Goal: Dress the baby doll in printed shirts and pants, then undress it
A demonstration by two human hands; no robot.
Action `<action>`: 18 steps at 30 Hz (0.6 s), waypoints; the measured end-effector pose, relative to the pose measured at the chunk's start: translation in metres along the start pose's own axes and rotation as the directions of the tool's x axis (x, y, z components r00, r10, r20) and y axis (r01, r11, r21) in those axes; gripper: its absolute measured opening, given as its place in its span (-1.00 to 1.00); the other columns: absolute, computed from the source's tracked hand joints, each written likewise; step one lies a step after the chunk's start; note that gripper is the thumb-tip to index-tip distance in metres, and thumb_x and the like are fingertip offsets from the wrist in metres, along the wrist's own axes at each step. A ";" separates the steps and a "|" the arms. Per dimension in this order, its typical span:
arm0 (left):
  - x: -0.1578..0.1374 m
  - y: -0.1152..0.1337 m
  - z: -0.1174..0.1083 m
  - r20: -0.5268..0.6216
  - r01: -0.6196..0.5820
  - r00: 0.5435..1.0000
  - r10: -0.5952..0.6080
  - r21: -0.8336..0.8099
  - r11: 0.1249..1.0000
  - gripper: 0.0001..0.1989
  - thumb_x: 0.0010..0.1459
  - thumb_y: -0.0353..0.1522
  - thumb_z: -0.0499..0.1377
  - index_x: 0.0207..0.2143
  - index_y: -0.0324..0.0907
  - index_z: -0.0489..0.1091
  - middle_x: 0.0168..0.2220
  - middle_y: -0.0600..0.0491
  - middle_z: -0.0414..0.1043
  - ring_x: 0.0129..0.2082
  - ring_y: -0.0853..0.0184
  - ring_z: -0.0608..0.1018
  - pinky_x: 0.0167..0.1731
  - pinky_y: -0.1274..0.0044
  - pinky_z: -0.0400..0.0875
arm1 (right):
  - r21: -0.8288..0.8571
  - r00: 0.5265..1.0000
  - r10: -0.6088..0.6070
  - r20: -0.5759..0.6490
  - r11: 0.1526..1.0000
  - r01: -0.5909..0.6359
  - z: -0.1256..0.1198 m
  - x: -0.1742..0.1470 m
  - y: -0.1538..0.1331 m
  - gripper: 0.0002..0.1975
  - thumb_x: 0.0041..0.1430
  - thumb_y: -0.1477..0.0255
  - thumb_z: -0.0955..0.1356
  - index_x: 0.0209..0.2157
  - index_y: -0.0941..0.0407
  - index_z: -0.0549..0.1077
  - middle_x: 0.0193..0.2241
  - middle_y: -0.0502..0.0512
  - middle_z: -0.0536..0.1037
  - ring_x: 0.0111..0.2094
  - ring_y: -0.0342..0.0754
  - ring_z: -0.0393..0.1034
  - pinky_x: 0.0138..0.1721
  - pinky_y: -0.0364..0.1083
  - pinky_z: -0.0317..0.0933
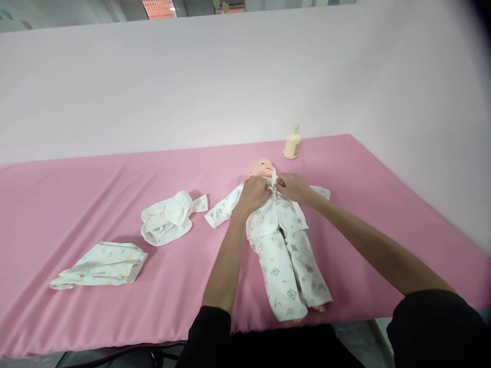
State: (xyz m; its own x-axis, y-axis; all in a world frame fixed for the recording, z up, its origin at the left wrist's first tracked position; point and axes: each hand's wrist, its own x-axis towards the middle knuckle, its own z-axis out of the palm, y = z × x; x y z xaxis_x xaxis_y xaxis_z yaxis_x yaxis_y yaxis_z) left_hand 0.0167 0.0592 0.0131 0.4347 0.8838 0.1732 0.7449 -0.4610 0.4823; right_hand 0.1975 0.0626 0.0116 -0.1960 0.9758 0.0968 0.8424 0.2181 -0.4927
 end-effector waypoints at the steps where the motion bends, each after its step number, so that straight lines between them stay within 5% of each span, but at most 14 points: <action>1: -0.001 -0.002 -0.002 -0.007 0.004 1.000 -0.004 -0.011 1.000 -0.92 0.13 -0.42 0.05 -0.44 -0.16 0.23 -0.22 -0.05 0.45 -0.04 0.17 0.39 0.00 0.35 0.25 | -0.005 0.999 0.043 -0.033 0.999 -0.043 0.001 0.000 0.001 -0.94 0.16 0.48 0.29 -0.41 0.10 0.32 -0.44 0.00 0.47 -0.38 -0.10 0.30 -0.37 -0.14 0.04; 5: -0.004 -0.009 -0.009 0.020 0.033 0.999 -0.032 -0.060 0.998 -0.93 0.13 -0.34 0.08 -0.40 -0.14 0.23 -0.23 0.00 0.45 -0.06 0.17 0.39 -0.03 0.35 0.27 | 0.058 0.980 0.167 -0.104 0.985 -0.162 -0.001 -0.010 -0.002 -0.93 0.14 0.45 0.30 -0.40 0.09 0.28 -0.46 -0.02 0.46 -0.40 -0.09 0.30 -0.38 -0.13 0.06; 11: -0.004 -0.006 -0.011 0.045 0.013 0.999 -0.012 -0.013 1.000 -0.83 0.12 -0.36 0.06 -0.52 -0.15 0.16 -0.41 0.03 0.40 -0.23 0.23 0.42 -0.17 0.38 0.26 | 0.010 0.991 0.135 -0.020 0.991 -0.135 -0.004 -0.037 -0.027 -0.75 0.14 0.22 0.37 -0.41 0.07 0.28 -0.42 0.00 0.50 -0.37 -0.04 0.35 -0.40 -0.11 0.04; 18: -0.005 -0.006 -0.010 0.044 0.026 0.999 -0.026 0.001 1.000 -0.87 0.13 -0.34 0.05 -0.47 -0.16 0.23 -0.32 0.00 0.45 -0.11 0.19 0.41 -0.04 0.33 0.23 | -0.266 0.992 0.116 0.057 0.959 -0.097 0.001 -0.041 -0.043 -0.97 0.14 0.48 0.28 -0.39 0.11 0.34 -0.32 0.13 0.56 -0.29 0.03 0.43 -0.38 -0.08 0.04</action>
State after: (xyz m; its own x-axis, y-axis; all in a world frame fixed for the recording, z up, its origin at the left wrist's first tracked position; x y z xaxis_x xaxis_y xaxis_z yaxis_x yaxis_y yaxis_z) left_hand 0.0053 0.0585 0.0180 0.4371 0.8910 0.1228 0.7565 -0.4381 0.4855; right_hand 0.1689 0.0129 0.0277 -0.1250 0.9921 -0.0104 0.9605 0.1184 -0.2517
